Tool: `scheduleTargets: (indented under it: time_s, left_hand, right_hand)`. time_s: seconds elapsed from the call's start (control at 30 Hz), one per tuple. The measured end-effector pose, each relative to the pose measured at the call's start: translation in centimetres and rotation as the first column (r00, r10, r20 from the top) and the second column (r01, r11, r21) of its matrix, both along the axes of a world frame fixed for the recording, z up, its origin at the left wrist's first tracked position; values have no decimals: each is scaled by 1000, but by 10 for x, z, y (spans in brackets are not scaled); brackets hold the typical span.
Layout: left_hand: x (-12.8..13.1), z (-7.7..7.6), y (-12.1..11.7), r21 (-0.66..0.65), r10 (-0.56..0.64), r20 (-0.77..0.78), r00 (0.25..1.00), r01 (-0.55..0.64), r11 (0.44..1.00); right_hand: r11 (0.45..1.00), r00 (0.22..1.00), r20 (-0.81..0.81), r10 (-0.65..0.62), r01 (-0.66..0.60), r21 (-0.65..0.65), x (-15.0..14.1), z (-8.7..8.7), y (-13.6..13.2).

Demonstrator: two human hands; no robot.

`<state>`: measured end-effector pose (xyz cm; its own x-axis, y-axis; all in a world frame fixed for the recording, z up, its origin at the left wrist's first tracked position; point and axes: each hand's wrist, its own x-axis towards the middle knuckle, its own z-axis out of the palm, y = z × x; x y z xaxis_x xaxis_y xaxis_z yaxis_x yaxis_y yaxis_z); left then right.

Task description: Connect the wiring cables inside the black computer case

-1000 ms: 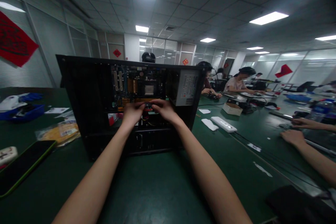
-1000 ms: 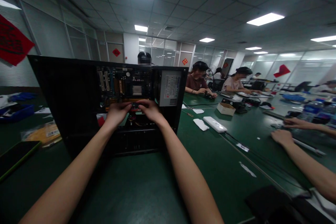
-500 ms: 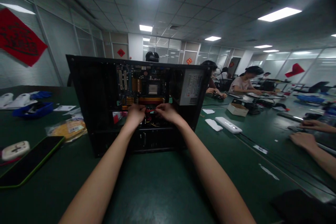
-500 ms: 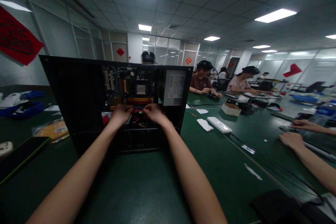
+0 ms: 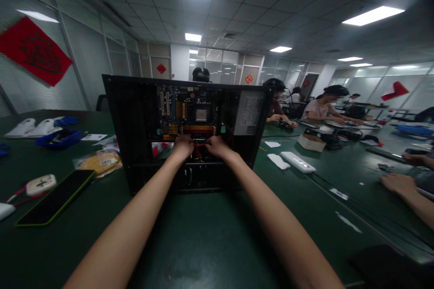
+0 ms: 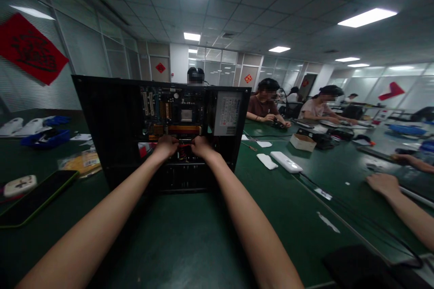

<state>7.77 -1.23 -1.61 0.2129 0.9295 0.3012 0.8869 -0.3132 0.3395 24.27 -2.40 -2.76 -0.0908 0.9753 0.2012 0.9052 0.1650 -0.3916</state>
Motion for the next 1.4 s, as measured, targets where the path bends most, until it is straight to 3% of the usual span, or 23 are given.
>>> scheduleTargets:
  time_s: [0.57,0.77,1.07,1.27,1.4]
  left_hand:
    - [5,3,4,-80,72,6,997,-71,994]
    - [5,2,-1,-63,41,-19,999,-43,997]
    - [6,3,-2,-100,96,80,992,-88,991]
    - [3,-4,2,-20,86,110,990,-85,996]
    - [0,-3,-6,179,18,187,982,-52,983]
  right_hand:
    - [999,999,-1,-43,43,23,-1,-2,5]
    - [998,999,14,-47,47,35,-3,0,3]
    - [997,998,3,-58,58,57,-3,-1,3]
    - [995,998,-27,-60,62,81,-2,-2,3]
    - [994,996,-72,-58,65,92,1,-1,1]
